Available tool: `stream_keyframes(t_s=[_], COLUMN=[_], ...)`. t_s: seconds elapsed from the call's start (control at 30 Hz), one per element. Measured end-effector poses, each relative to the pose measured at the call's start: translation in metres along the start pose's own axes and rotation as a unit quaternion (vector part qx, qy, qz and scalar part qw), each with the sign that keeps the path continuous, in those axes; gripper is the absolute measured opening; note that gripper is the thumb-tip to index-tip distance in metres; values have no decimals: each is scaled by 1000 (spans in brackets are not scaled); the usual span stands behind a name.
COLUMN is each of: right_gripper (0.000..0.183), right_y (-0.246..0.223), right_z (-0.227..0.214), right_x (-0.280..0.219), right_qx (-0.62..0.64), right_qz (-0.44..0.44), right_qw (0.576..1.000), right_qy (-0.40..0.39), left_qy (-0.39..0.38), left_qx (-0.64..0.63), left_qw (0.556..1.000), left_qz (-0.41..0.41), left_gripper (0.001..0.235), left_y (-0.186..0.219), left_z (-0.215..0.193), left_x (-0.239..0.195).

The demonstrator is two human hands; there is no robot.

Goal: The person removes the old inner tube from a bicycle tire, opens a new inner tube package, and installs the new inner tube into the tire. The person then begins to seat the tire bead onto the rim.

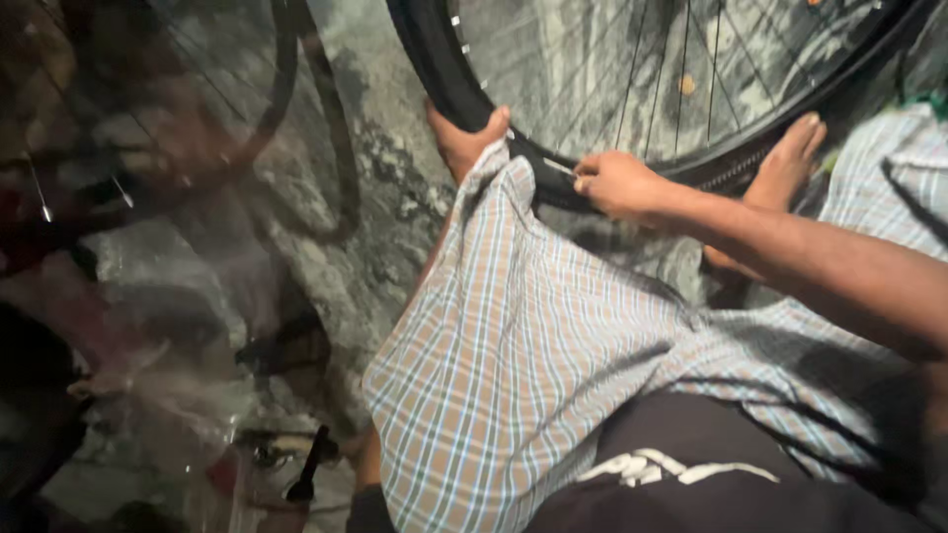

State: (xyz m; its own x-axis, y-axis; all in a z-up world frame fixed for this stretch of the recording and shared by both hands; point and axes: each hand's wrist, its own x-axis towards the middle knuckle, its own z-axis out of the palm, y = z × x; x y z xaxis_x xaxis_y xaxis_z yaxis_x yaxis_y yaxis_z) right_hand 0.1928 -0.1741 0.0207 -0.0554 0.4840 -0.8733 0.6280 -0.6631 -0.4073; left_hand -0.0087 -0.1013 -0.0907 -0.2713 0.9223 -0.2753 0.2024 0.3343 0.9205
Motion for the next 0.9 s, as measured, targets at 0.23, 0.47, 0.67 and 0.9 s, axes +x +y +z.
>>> stream_keyframes(t_s=[0.23, 0.47, 0.67, 0.9], right_gripper=[28, 28, 26, 33], right_y=[22, 29, 37, 16], right_z=[84, 138, 129, 164], right_x=[-26, -30, -24, -34], right_qx=[-61, 39, 109, 203], right_qz=[-51, -146, -150, -172], right_qw=[959, 891, 889, 874], right_qy=[271, 427, 419, 406], left_qy=[-10, -36, -130, -204], left_qx=[-8, -32, -222, -279], left_qw=[1000, 999, 959, 920], left_qz=[-3, -18, -123, -187], left_gripper=[99, 91, 71, 61], left_y=[-13, -25, -8, 12], left_z=[-3, -17, -21, -31], left_x=[6, 4, 24, 21])
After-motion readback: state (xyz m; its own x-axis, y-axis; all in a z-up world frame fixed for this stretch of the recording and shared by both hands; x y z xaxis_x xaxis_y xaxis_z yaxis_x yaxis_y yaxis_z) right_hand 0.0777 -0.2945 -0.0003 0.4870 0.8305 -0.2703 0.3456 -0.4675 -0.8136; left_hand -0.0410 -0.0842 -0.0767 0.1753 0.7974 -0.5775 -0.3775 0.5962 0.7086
